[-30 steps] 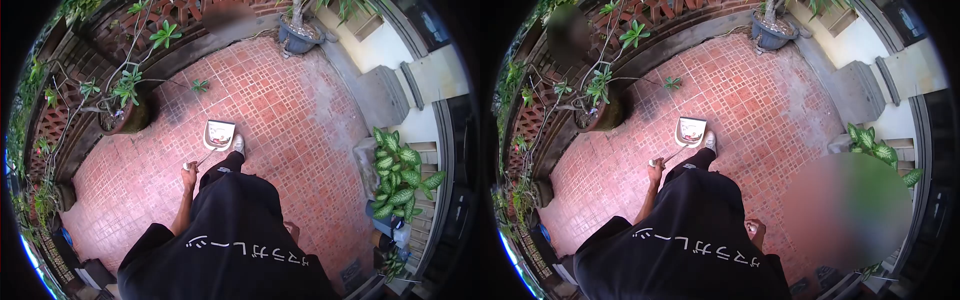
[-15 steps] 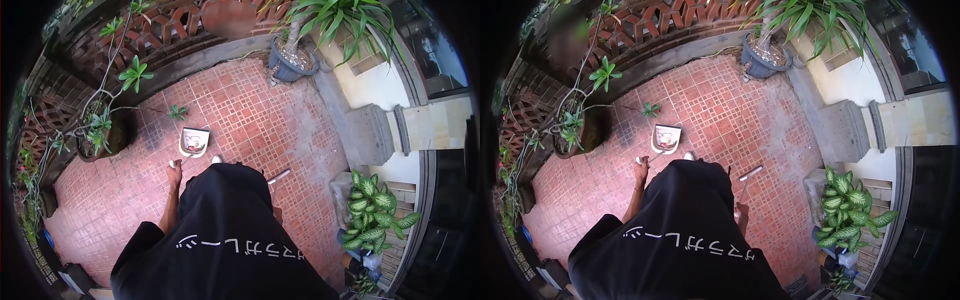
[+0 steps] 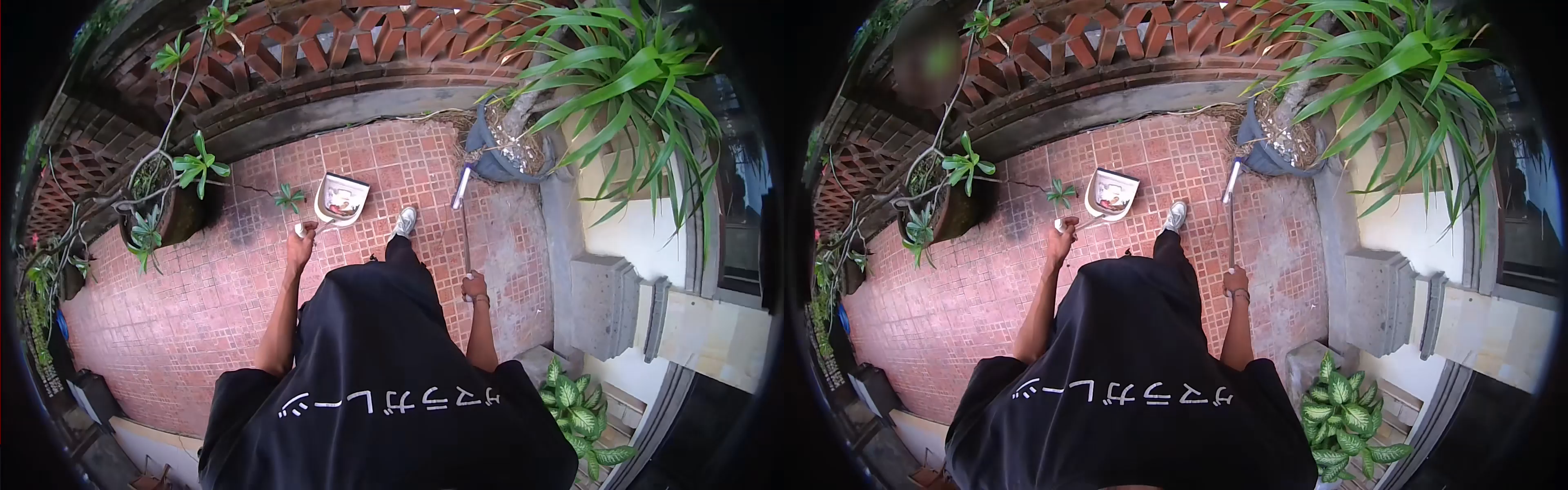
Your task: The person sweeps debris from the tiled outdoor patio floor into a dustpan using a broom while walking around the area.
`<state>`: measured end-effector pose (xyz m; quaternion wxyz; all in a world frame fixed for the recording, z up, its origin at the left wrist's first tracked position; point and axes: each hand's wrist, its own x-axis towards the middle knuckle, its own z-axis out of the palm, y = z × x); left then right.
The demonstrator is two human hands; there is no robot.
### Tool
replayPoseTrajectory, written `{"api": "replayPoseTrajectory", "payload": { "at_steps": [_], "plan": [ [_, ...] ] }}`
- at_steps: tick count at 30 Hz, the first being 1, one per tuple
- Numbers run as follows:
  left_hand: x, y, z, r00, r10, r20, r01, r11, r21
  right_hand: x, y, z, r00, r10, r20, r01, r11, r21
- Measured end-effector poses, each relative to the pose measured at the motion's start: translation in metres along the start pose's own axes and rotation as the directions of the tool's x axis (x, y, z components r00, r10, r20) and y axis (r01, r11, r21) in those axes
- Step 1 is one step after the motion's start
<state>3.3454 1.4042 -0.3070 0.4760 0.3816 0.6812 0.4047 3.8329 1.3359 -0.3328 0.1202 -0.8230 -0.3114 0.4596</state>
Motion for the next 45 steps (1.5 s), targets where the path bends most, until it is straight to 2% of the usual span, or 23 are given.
{"api": "replayPoseTrajectory", "payload": {
  "at_steps": [1,2,4,6,9,11,17,19,21,24,26,30,34,37,40,41,44,45],
  "plan": [
    [0.01,0.006,0.015,1.0,-0.024,-0.011,0.024,1.0,0.008,0.021,-0.014,-0.014,0.984,-0.157,-0.087,0.134,0.964,-0.228],
    [0.026,0.016,0.03,1.0,0.015,-0.018,-0.014,0.997,0.074,0.045,-0.041,-0.03,0.931,-0.339,-0.133,0.249,0.86,-0.446],
    [0.047,0.032,0.058,0.997,0.078,-0.01,-0.074,0.973,0.218,0.088,-0.095,-0.057,0.979,-0.176,-0.102,0.111,0.88,-0.461],
    [0.068,0.06,0.084,0.998,0.056,-0.022,-0.048,0.957,0.287,0.115,-0.157,-0.082,0.988,-0.144,-0.056,0.082,0.795,-0.602],
    [0.082,0.086,0.119,0.999,0.012,-0.042,0.006,0.915,0.403,0.164,-0.218,-0.11,0.989,-0.147,0.021,0.121,0.716,-0.687],
    [0.092,0.091,0.135,0.996,0.013,-0.083,0.023,0.905,0.425,0.183,-0.251,-0.121,0.967,-0.252,0.038,0.185,0.594,-0.783],
    [0.107,0.08,0.165,0.989,0.071,-0.132,-0.006,0.899,0.438,0.239,-0.263,-0.104,0.947,-0.203,0.251,0.322,0.557,-0.765],
    [0.107,0.084,0.175,0.965,0.042,-0.257,0.068,0.912,0.406,0.25,-0.253,-0.083,0.904,-0.206,0.374,0.424,0.54,-0.727],
    [0.113,0.085,0.182,0.947,0.023,-0.319,0.107,0.917,0.383,0.233,-0.257,-0.057,0.911,-0.189,0.367,0.4,0.621,-0.674],
    [0.116,0.078,0.185,0.931,0.048,-0.362,0.108,0.91,0.4,0.222,-0.253,-0.03,0.877,-0.083,0.474,0.411,0.639,-0.65],
    [0.116,0.075,0.185,0.923,0.041,-0.382,0.114,0.92,0.375,0.204,-0.259,-0.025,0.781,-0.284,0.557,0.606,0.564,-0.561],
    [0.119,0.071,0.178,0.907,0.039,-0.42,0.11,0.94,0.324,0.222,-0.283,-0.041,0.704,-0.255,0.663,0.687,0.484,-0.543],
    [0.115,0.06,0.167,0.903,0.046,-0.428,0.089,0.953,0.291,0.238,-0.307,-0.081,0.719,-0.315,0.619,0.668,0.558,-0.492],
    [0.113,0.053,0.167,0.9,0.086,-0.426,0.016,0.973,0.231,0.255,-0.316,-0.111,0.787,-0.316,0.53,0.611,0.519,-0.598],
    [0.114,0.067,0.163,0.889,-0.102,-0.446,0.208,0.959,0.195,0.279,-0.329,-0.124,0.859,-0.343,0.381,0.51,0.499,-0.701],
    [0.118,0.068,0.16,0.89,-0.099,-0.445,0.205,0.958,0.198,0.286,-0.336,-0.123,0.859,-0.344,0.379,0.51,0.501,-0.699],
    [0.138,0.069,0.149,0.9,0.076,-0.43,0.049,0.961,0.271,0.31,-0.365,-0.106,0.88,-0.355,0.317,0.464,0.495,-0.735],
    [0.145,0.078,0.145,0.901,0.075,-0.427,0.049,0.961,0.274,0.323,-0.369,-0.093,0.878,-0.386,0.282,0.459,0.517,-0.722]
  ]
}}
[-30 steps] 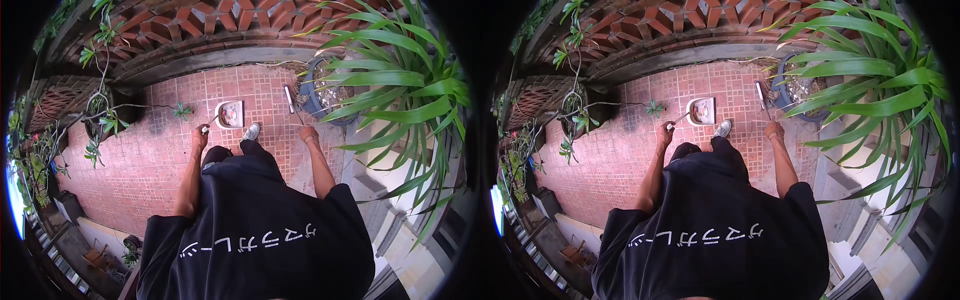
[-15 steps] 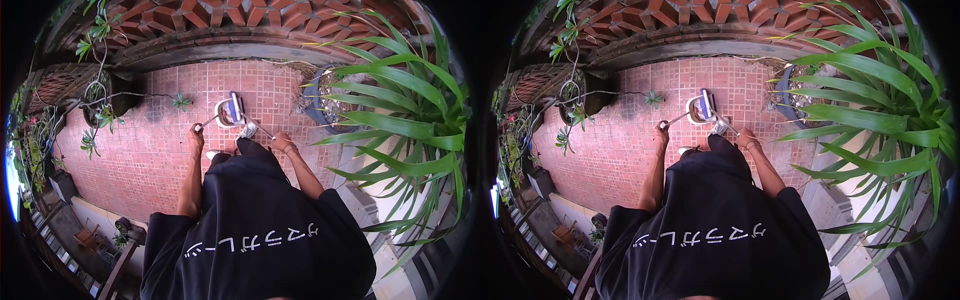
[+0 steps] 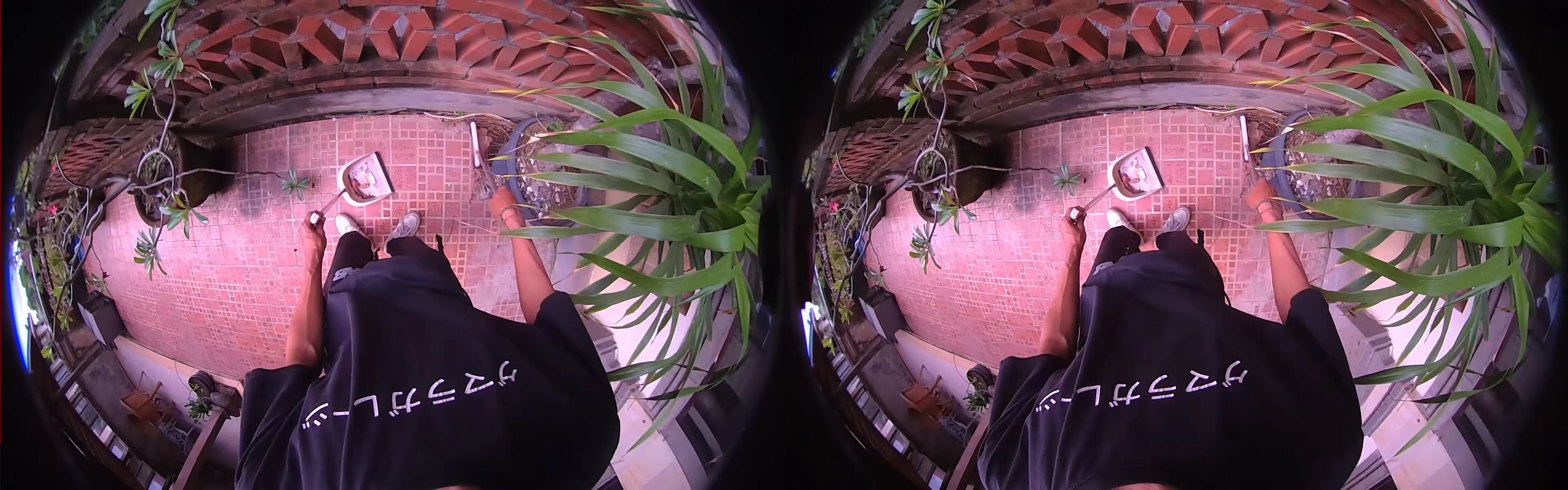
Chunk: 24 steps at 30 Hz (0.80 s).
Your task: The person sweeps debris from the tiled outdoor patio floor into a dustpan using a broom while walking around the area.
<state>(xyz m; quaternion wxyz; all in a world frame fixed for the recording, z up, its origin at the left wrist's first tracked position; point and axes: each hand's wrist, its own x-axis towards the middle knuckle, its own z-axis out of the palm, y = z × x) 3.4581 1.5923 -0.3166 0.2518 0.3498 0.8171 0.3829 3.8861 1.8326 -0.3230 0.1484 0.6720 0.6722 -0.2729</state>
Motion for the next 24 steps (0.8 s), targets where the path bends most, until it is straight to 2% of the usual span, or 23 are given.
{"api": "replayPoseTrajectory", "payload": {
  "at_steps": [2,4,5,6,8,10,12,15,19,24],
  "plan": [
    [0.02,0.018,-0.007,1.0,-0.016,0.001,0.016,0.999,0.05,0.03,-0.014,0.017,0.999,0.008,-0.047,-0.007,1.0,0.025],
    [0.039,0.017,-0.01,1.0,-0.02,-0.003,0.021,0.997,0.076,0.053,-0.035,0.038,0.995,-0.101,0.028,0.102,0.993,-0.055],
    [0.051,0.008,-0.009,1.0,0.005,-0.025,-0.003,0.998,0.062,0.054,-0.053,0.051,0.998,-0.06,0.022,0.06,0.998,-0.03],
    [0.063,-0.001,-0.009,0.998,0.032,-0.046,-0.03,0.998,0.046,0.05,-0.076,0.064,1.0,-0.017,0.015,0.017,1.0,-0.005],
    [0.079,-0.008,-0.019,0.997,0.056,-0.052,-0.055,0.998,0.032,0.01,-0.134,0.061,0.991,-0.057,0.123,0.053,0.998,0.037],
    [0.099,-0.006,-0.03,0.999,0.039,0.019,-0.039,0.999,0.037,-0.029,-0.184,0.051,0.962,-0.144,0.23,0.145,0.989,0.015],
    [0.115,-0.012,-0.04,0.998,0.024,0.054,-0.026,0.999,0.037,-0.043,-0.2,0.055,0.967,-0.114,0.229,0.112,0.993,0.023],
    [0.143,-0.032,-0.058,0.987,0.152,0.045,-0.155,0.983,0.095,-0.039,-0.227,0.059,0.969,-0.078,0.235,0.069,0.996,0.047],
    [0.175,-0.04,-0.092,0.993,0.11,0.034,-0.115,0.979,0.17,-0.033,-0.243,0.037,0.971,-0.01,0.238,0.005,1.0,0.022],
    [0.204,-0.063,-0.131,0.995,0.102,-0.015,-0.099,0.988,0.114,-0.027,-0.3,0.036,0.988,0.003,0.154,-0.008,0.999,0.031]
  ]
}}
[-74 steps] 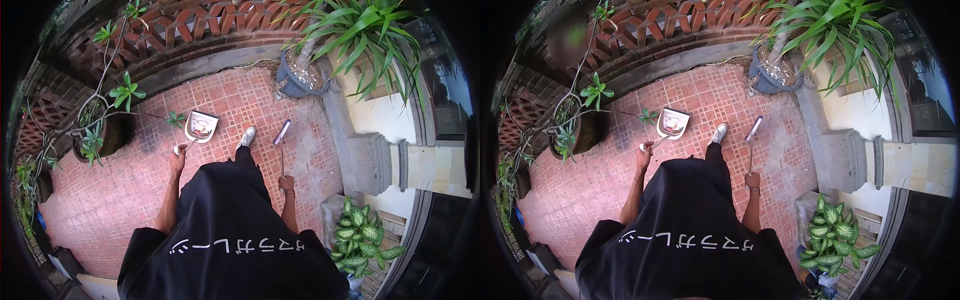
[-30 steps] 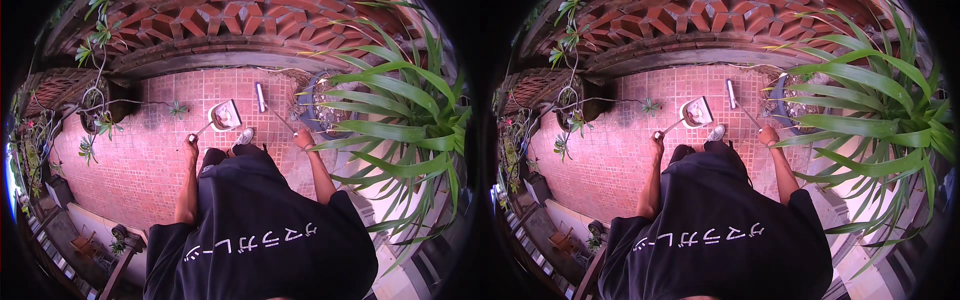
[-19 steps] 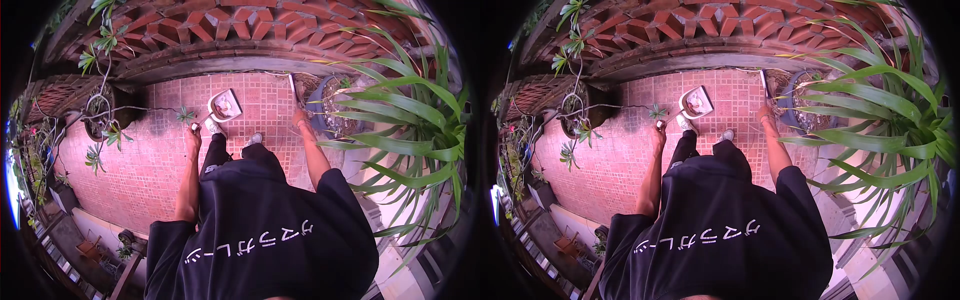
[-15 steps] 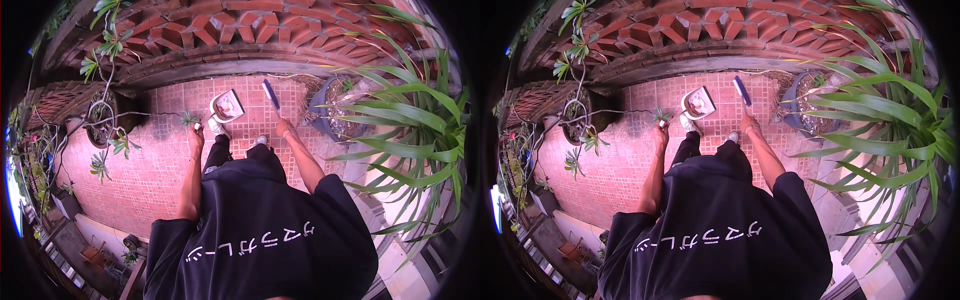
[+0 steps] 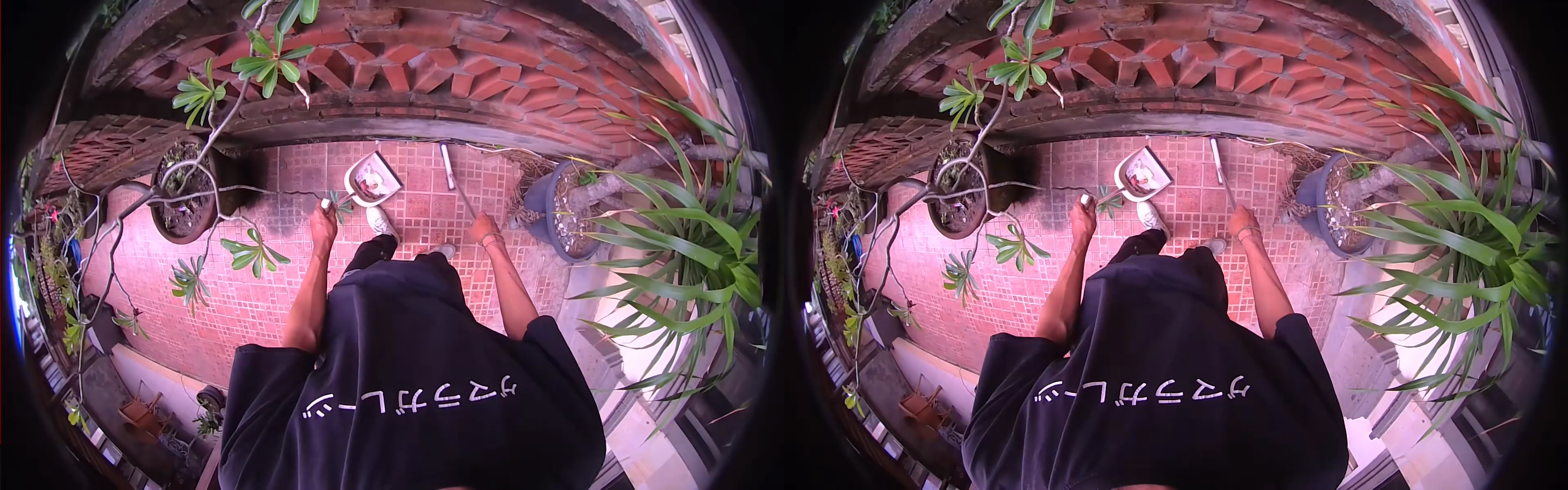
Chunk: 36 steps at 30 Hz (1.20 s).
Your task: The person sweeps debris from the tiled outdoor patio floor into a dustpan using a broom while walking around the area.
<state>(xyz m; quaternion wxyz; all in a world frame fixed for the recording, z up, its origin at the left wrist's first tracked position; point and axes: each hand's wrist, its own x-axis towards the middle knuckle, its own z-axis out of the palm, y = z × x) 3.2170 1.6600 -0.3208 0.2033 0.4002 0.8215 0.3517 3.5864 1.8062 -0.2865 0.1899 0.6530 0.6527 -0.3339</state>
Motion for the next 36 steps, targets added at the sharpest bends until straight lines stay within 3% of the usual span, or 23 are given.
{"api": "replayPoseTrajectory", "payload": {
  "at_steps": [5,8,12,16,18,23,30,34,36],
  "plan": [
    [0.017,-0.043,-0.012,0.998,-0.054,0.028,0.054,0.998,-0.009,0.022,-0.069,0.054,0.995,-0.092,-0.026,0.091,0.995,-0.048],
    [0.021,-0.049,-0.026,0.994,-0.097,0.046,0.096,0.995,0.03,0.016,-0.106,0.077,0.966,-0.208,0.151,0.223,0.971,-0.088],
    [0.024,-0.044,-0.024,0.971,-0.19,0.142,0.187,0.982,0.034,0.038,-0.099,0.084,0.923,-0.33,0.197,0.366,0.911,-0.187],
    [0.027,-0.025,-0.037,0.948,-0.285,0.144,0.282,0.959,0.038,0.015,-0.102,0.013,0.922,-0.251,0.294,0.307,0.937,-0.164],
    [0.024,-0.037,-0.029,0.946,-0.285,0.157,0.278,0.958,0.063,0.003,-0.091,0.003,0.979,-0.164,0.12,0.183,0.968,-0.171],
    [0.017,-0.064,-0.012,0.932,-0.324,0.165,0.307,0.944,0.12,-0.002,-0.083,0.025,0.996,-0.094,0.01,0.094,0.984,-0.149],
    [0.009,-0.066,-0.012,0.907,-0.311,0.283,0.27,0.947,0.175,-0.005,-0.121,0.086,0.973,-0.2,0.119,0.214,0.968,-0.129],
    [0.001,-0.077,-0.01,0.902,-0.304,0.308,0.26,0.949,0.176,-0.015,-0.113,0.082,0.939,-0.302,0.166,0.33,0.926,-0.181],
    [-0.007,-0.085,-0.01,0.907,-0.303,0.292,0.27,0.951,0.15,-0.021,-0.092,0.061,0.884,-0.414,0.218,0.437,0.897,-0.069]
  ]
}}
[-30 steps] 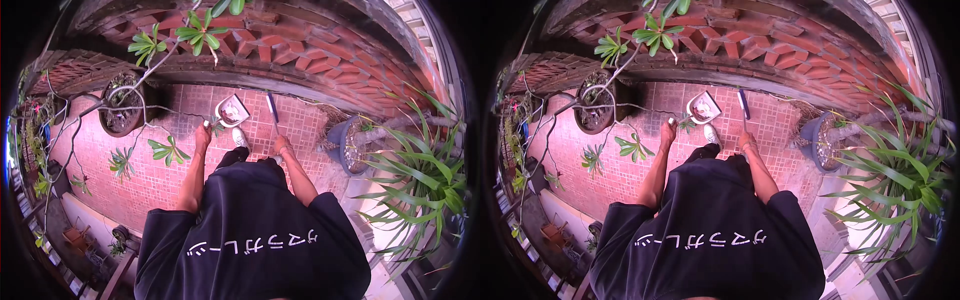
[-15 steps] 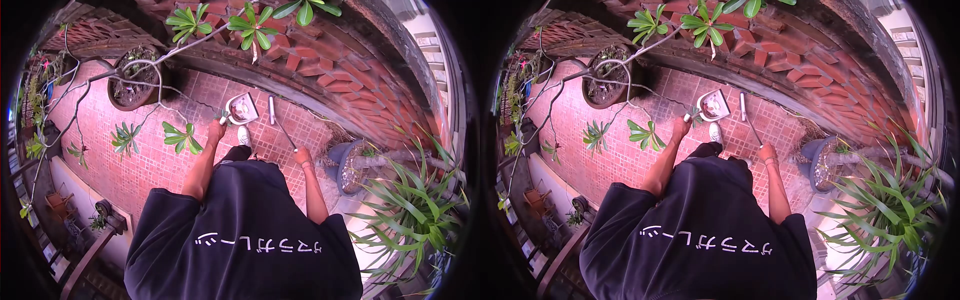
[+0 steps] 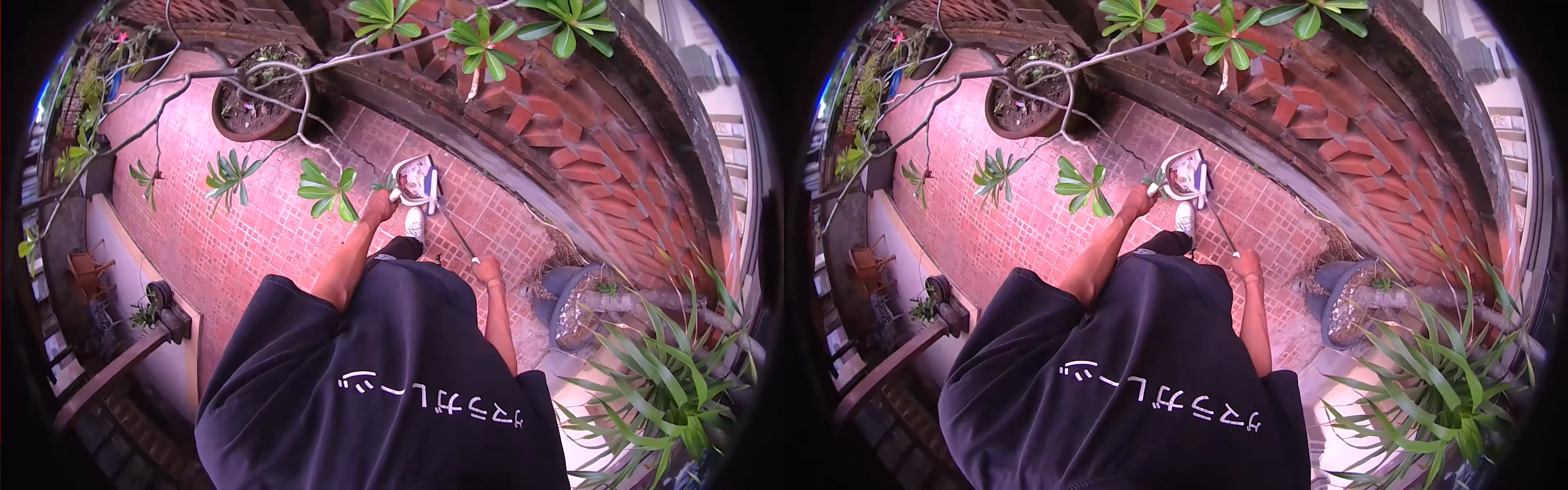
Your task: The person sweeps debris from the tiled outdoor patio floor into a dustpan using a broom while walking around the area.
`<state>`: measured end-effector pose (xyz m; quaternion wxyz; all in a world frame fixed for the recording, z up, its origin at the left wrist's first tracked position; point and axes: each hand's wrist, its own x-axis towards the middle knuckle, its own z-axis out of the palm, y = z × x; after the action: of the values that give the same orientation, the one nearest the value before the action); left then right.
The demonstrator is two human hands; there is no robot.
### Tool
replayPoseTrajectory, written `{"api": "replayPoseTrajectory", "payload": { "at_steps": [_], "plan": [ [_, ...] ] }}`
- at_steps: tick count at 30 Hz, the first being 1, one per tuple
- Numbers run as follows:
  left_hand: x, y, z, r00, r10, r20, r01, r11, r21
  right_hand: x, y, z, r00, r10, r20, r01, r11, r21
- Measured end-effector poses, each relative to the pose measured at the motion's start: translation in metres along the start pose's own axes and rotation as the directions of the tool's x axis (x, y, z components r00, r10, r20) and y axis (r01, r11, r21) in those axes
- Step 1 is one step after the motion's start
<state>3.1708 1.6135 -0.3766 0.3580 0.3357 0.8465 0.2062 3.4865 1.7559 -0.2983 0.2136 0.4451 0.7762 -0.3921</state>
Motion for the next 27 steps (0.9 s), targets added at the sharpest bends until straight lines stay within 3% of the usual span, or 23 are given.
{"api": "replayPoseTrajectory", "payload": {
  "at_steps": [2,4,6,11,15,18,20,22,26,27],
  "plan": [
    [-0.01,-0.009,0.002,0.997,0.036,-0.063,-0.04,0.997,-0.065,-0.016,0.044,0.016,0.988,0.146,-0.047,-0.136,0.976,0.173],
    [-0.027,-0.007,0.002,0.992,0.054,-0.114,-0.067,0.992,-0.111,-0.047,0.062,0.019,0.928,0.367,0.07,-0.361,0.83,0.425],
    [-0.067,0.014,-0.019,0.987,0.031,-0.16,-0.06,0.982,-0.182,-0.074,0.091,0.033,0.885,0.447,0.126,-0.452,0.766,0.457],
    [-0.114,-0.022,-0.005,0.958,0.033,-0.285,-0.126,0.941,-0.315,-0.144,0.126,0.059,0.849,0.513,0.125,-0.474,0.636,0.609],
    [-0.161,-0.042,-0.016,0.96,-0.041,-0.276,-0.075,0.916,-0.394,-0.174,0.156,0.091,0.835,0.542,0.096,-0.464,0.598,0.653],
    [-0.192,-0.081,-0.029,0.938,-0.095,-0.334,-0.054,0.91,-0.412,-0.199,0.162,0.109,0.819,0.574,-0.014,-0.474,0.69,0.546],
    [-0.218,-0.108,-0.045,0.908,-0.03,-0.417,-0.183,0.869,-0.46,-0.219,0.157,0.121,0.808,0.584,-0.075,-0.467,0.714,0.522],
    [-0.25,-0.127,-0.071,0.927,-0.084,-0.367,-0.115,0.865,-0.488,-0.235,0.159,0.134,0.789,0.607,-0.092,-0.476,0.7,0.533],
    [-0.295,-0.175,-0.113,0.927,-0.094,-0.364,-0.131,0.826,-0.548,-0.243,0.182,0.17,0.786,0.613,-0.076,-0.47,0.673,0.571],
    [-0.302,-0.188,-0.122,0.925,-0.093,-0.368,-0.135,0.825,-0.549,-0.242,0.182,0.177,0.791,0.577,-0.201,-0.468,0.783,0.409]
  ]
}}
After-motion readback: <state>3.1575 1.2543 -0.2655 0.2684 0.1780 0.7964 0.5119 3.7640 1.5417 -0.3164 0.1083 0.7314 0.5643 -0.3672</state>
